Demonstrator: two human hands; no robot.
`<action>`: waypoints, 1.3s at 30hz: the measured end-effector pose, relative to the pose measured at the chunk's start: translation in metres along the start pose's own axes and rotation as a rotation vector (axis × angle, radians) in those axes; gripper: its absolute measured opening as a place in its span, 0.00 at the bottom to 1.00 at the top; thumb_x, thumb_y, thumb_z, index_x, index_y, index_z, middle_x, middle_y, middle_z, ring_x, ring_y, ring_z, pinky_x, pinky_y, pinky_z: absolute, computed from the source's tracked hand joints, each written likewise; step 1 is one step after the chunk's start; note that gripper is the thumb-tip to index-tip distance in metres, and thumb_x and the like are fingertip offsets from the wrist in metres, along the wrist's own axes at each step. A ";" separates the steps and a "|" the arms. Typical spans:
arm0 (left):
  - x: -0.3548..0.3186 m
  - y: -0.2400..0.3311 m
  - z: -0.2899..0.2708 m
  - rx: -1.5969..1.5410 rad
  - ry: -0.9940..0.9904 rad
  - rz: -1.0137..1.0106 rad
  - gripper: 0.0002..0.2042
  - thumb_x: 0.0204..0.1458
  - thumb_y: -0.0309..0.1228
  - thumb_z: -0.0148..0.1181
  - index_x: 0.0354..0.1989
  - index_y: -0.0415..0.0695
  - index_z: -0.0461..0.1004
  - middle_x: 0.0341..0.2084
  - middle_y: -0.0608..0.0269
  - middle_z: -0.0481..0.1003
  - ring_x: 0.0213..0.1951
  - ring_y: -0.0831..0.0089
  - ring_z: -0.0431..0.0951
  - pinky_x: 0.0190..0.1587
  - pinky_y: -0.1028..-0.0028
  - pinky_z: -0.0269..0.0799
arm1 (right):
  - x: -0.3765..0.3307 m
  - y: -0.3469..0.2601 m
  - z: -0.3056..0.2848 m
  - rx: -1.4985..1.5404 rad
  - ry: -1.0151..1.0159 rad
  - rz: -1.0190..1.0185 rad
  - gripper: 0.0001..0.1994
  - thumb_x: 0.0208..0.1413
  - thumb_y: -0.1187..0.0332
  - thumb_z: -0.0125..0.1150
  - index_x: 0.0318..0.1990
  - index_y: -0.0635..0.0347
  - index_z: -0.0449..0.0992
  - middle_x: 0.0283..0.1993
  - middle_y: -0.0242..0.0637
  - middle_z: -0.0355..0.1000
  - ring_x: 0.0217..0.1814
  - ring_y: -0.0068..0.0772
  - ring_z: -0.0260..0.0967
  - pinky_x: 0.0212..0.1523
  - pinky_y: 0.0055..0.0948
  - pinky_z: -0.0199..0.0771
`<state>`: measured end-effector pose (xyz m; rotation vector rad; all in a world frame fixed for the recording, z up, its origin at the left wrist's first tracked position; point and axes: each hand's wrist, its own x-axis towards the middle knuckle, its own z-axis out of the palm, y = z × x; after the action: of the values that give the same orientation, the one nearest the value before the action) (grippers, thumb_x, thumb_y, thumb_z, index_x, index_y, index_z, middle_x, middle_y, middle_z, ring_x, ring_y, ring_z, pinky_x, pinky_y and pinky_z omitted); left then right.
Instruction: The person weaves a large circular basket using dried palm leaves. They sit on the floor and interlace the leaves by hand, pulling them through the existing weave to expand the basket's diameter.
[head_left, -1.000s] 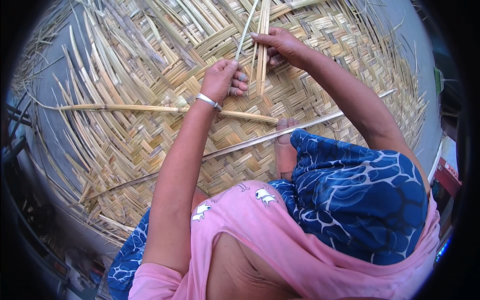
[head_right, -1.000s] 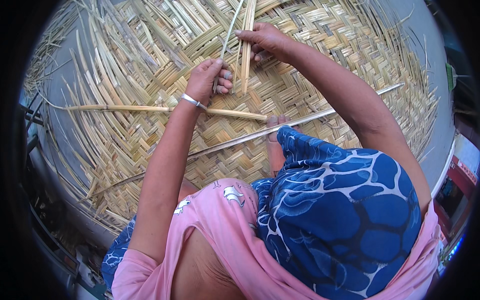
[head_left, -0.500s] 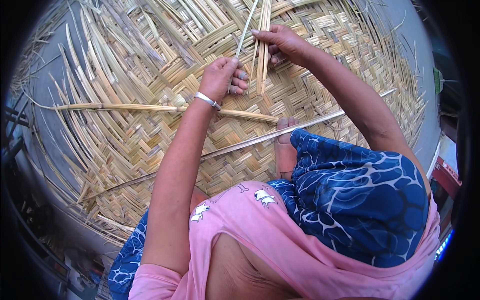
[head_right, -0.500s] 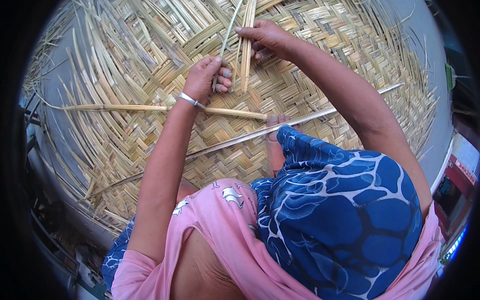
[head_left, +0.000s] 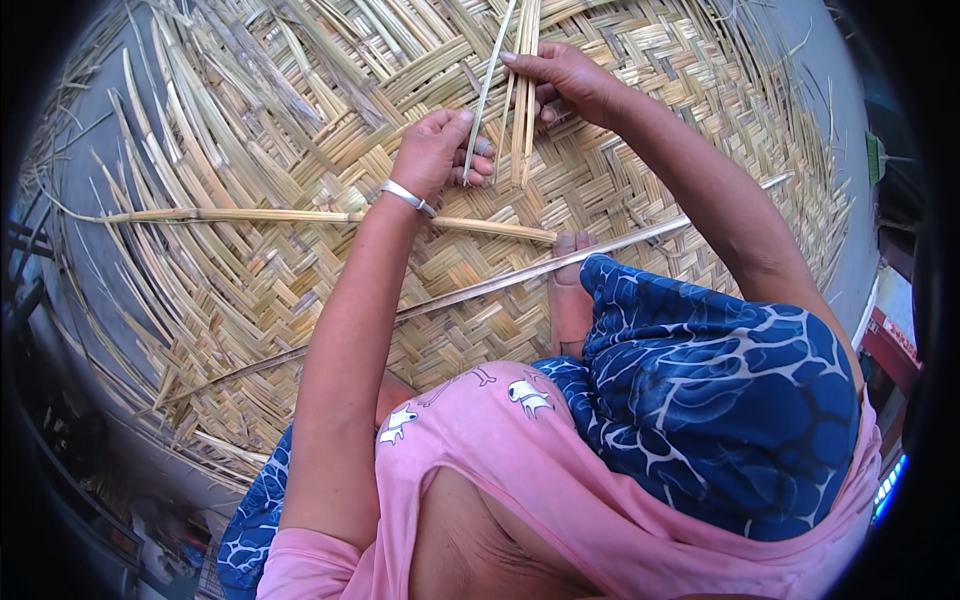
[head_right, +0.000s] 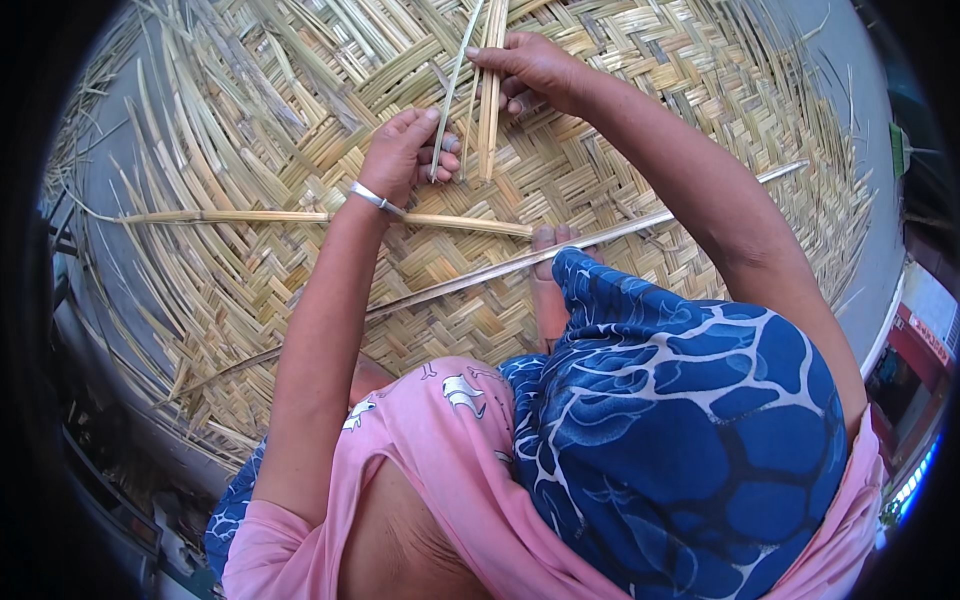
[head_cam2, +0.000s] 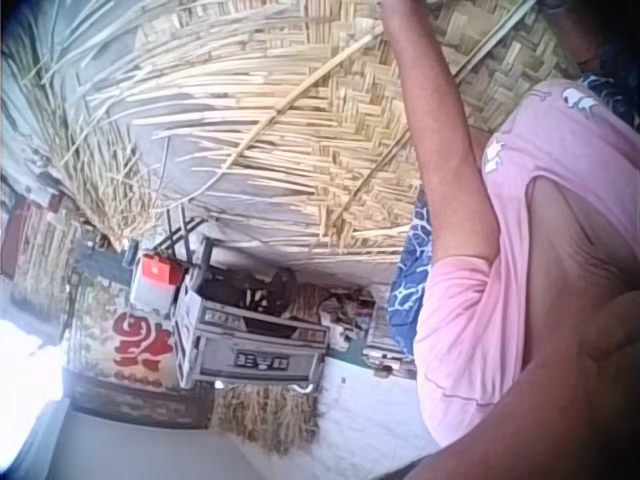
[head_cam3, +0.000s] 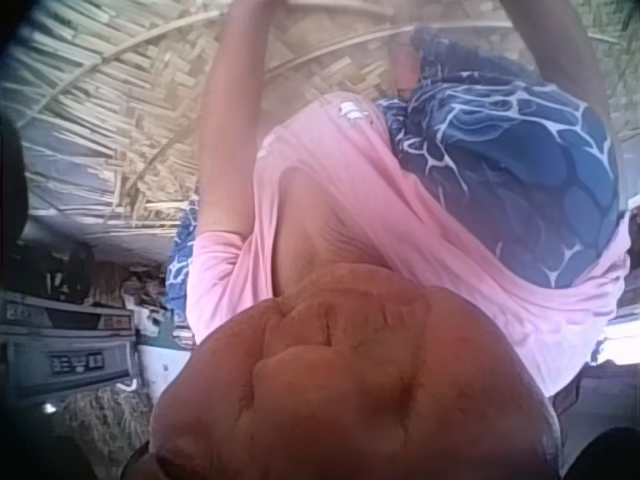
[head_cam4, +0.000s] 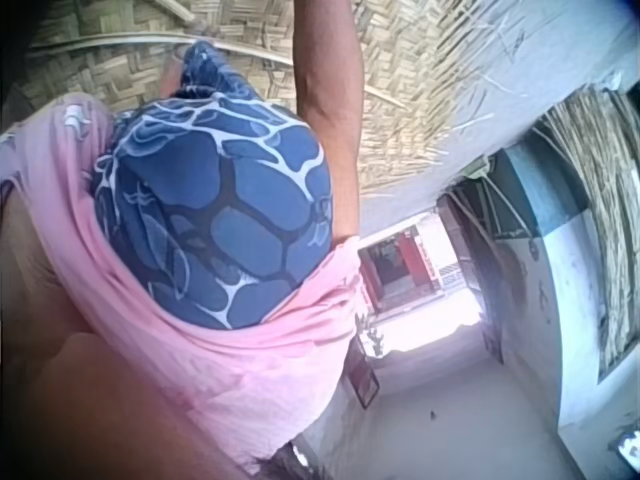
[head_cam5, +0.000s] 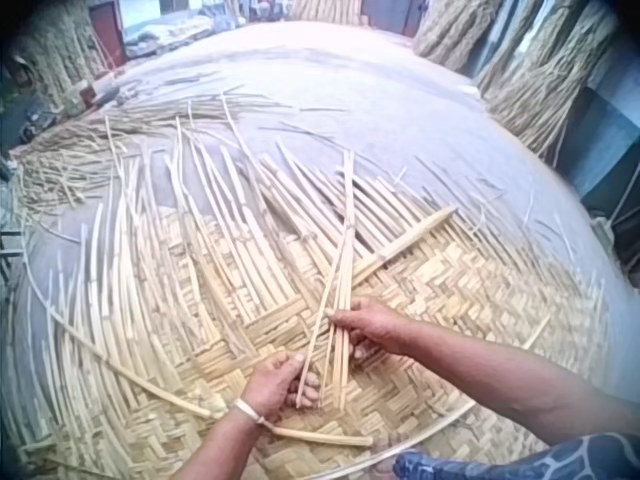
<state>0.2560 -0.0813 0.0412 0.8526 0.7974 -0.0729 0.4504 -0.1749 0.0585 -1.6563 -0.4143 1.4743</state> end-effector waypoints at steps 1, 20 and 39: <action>0.000 0.000 0.000 0.002 -0.001 -0.002 0.11 0.57 0.39 0.50 0.34 0.43 0.66 0.24 0.60 0.73 0.21 0.75 0.75 0.20 0.81 0.72 | 0.000 0.000 0.000 0.000 0.001 0.000 0.17 0.52 0.52 0.58 0.35 0.59 0.71 0.23 0.30 0.72 0.16 0.16 0.68 0.12 0.13 0.65; -0.001 0.003 0.000 0.007 -0.019 -0.011 0.12 0.57 0.39 0.49 0.36 0.42 0.65 0.25 0.60 0.73 0.22 0.76 0.75 0.22 0.80 0.72 | -0.002 -0.002 0.000 -0.018 0.004 0.010 0.17 0.52 0.52 0.58 0.35 0.58 0.71 0.24 0.30 0.72 0.17 0.16 0.68 0.13 0.12 0.66; 0.000 0.004 -0.004 -0.027 -0.057 -0.020 0.11 0.57 0.37 0.50 0.37 0.41 0.66 0.26 0.57 0.74 0.22 0.74 0.75 0.23 0.80 0.73 | -0.001 -0.005 -0.001 0.008 -0.020 0.025 0.16 0.54 0.55 0.57 0.35 0.60 0.70 0.25 0.34 0.73 0.18 0.17 0.70 0.13 0.12 0.70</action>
<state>0.2555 -0.0759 0.0420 0.8143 0.7521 -0.1036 0.4522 -0.1732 0.0632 -1.6471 -0.3992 1.5099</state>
